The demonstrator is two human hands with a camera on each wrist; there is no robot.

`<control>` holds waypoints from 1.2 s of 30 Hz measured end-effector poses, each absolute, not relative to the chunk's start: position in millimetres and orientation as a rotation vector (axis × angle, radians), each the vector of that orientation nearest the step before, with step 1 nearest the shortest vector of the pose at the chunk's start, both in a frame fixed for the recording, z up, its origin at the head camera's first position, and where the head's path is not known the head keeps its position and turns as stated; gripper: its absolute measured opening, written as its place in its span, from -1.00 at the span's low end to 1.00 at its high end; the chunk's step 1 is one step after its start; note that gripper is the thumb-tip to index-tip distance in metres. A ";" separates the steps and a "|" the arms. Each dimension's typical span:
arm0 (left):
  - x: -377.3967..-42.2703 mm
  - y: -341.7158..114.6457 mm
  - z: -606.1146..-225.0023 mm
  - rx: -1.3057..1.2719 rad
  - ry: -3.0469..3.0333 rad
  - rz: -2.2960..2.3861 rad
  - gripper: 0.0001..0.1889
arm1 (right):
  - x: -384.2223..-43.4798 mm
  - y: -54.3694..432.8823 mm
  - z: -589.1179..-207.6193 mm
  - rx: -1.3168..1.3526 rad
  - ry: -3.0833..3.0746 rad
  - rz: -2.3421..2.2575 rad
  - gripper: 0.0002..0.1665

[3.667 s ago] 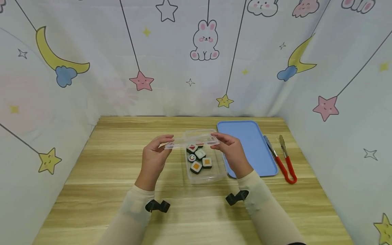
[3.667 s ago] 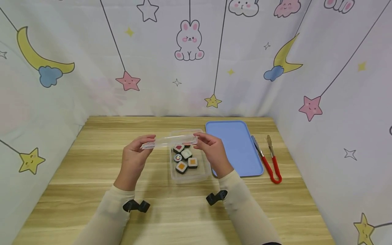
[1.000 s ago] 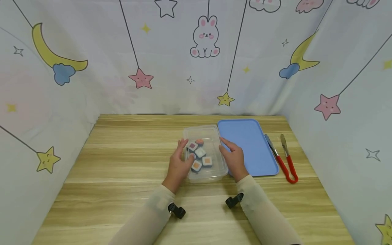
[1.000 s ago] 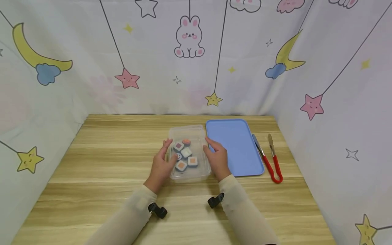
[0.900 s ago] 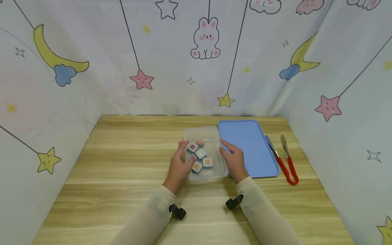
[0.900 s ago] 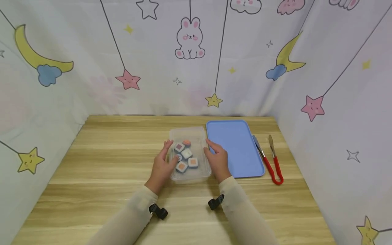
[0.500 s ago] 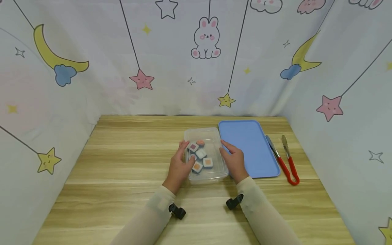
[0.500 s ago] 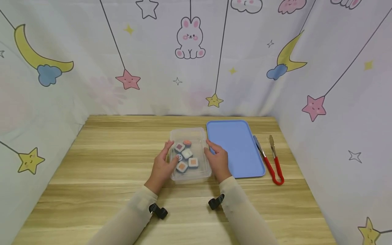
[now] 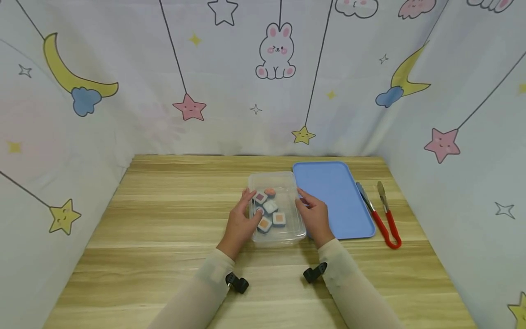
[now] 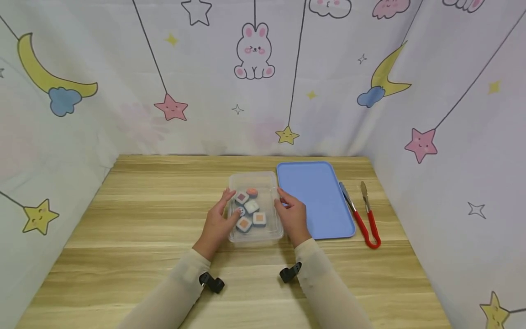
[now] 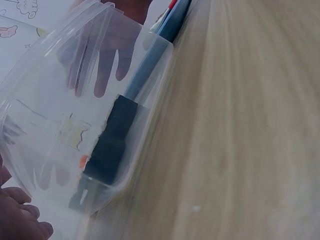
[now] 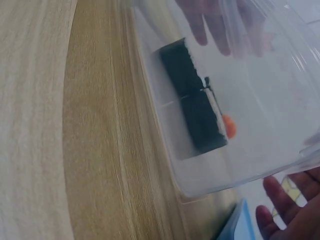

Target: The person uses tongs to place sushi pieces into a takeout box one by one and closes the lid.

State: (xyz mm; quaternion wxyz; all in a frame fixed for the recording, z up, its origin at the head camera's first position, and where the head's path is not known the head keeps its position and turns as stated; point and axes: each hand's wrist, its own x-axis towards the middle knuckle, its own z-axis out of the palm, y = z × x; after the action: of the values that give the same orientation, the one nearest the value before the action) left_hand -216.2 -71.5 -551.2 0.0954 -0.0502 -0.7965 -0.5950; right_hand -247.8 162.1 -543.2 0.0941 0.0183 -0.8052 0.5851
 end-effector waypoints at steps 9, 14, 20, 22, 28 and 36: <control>-217.2 -72.1 -552.1 -0.167 -2.439 -1.714 -0.38 | -244.4 162.5 -541.2 0.035 -2.433 1.707 -0.54; -216.3 -73.6 -548.8 -0.176 -2.500 -1.666 -0.39 | -245.1 163.4 -540.8 0.024 -2.482 1.681 -0.54; -218.2 -75.7 -542.6 -0.149 -2.605 -1.597 -0.38 | -246.9 163.9 -540.7 0.031 -2.520 1.678 -0.53; -218.7 -77.2 -540.8 -0.142 -2.631 -1.582 -0.38 | -246.8 163.1 -542.2 0.040 -2.518 1.677 -0.53; -215.6 -89.1 -537.9 -0.119 -2.665 -1.582 -0.38 | -242.9 151.8 -549.4 0.047 -2.471 1.738 -0.50; -213.0 -102.5 -536.0 -0.129 -2.712 -1.496 -0.38 | -235.0 141.4 -545.2 0.011 -2.470 1.807 -0.46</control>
State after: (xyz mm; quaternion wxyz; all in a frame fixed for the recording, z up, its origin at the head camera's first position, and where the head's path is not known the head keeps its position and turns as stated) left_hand -213.0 -102.5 -536.0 0.0205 -0.0417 -0.8746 -0.4825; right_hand -235.0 141.4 -545.2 0.0404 0.0037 -0.8064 0.5900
